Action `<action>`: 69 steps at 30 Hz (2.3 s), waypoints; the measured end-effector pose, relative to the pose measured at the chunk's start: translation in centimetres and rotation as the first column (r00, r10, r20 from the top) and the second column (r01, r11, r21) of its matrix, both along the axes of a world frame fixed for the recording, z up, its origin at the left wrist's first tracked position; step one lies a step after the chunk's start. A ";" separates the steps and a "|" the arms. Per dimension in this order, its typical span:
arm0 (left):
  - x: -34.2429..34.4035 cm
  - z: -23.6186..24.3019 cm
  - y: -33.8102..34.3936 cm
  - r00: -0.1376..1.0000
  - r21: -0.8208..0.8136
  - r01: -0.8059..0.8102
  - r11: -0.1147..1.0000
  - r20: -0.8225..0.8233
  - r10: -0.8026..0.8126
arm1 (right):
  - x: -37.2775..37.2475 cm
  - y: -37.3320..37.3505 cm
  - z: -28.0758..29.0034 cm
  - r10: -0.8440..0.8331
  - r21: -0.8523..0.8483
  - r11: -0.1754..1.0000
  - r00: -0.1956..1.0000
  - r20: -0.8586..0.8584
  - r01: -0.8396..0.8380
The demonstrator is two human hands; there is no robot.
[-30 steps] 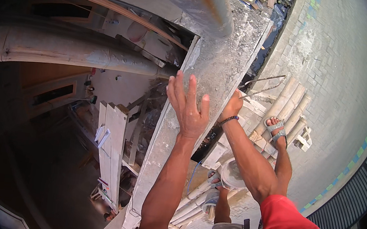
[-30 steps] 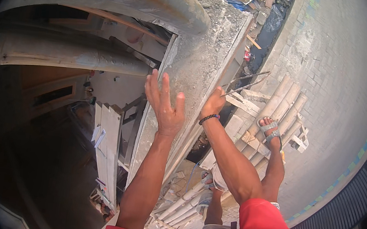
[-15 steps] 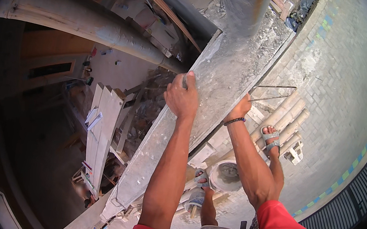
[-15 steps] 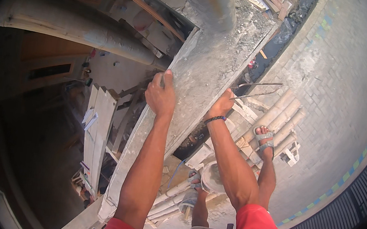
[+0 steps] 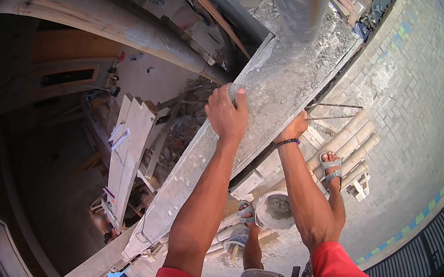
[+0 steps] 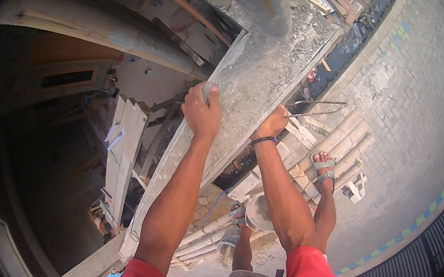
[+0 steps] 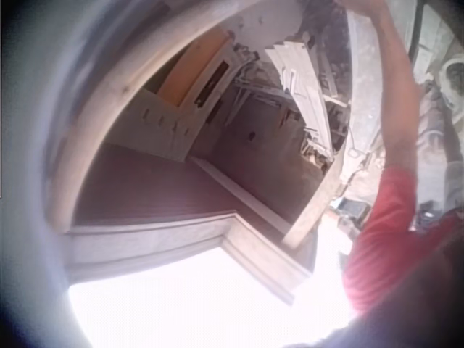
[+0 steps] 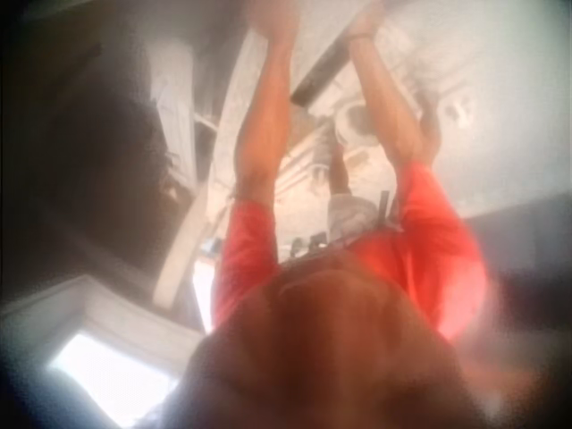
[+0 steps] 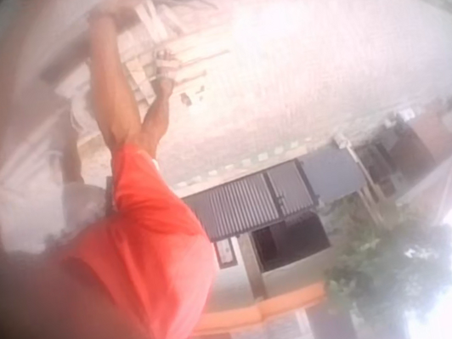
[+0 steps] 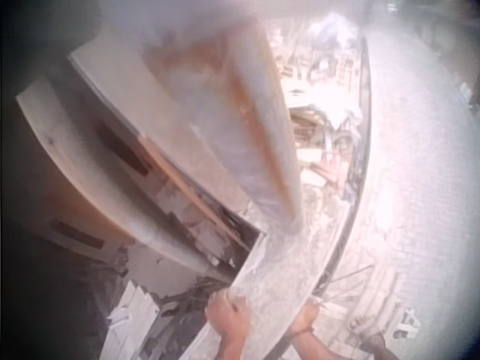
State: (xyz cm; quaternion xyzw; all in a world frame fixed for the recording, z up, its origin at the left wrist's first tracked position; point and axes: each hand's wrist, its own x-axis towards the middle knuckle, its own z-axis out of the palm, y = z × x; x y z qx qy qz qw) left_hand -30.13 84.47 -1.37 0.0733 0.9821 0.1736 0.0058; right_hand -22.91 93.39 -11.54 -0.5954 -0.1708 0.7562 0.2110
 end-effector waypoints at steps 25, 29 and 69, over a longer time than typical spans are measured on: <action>3.1 3.5 -2.2 0.781 -0.229 0.589 0.775 0.409 -0.472 | -0.2 0.5 2.0 0.064 0.045 0.997 0.995 0.073 -0.067; 2.9 2.6 -2.8 0.782 -0.210 0.591 0.779 0.386 -0.489 | -0.1 0.4 1.2 0.093 0.054 0.993 0.984 0.155 -0.102; 3.4 5.9 -0.1 0.818 -0.271 0.528 0.805 0.415 -0.397 | 11.5 6.2 3.3 0.327 0.394 0.860 0.943 0.061 -0.324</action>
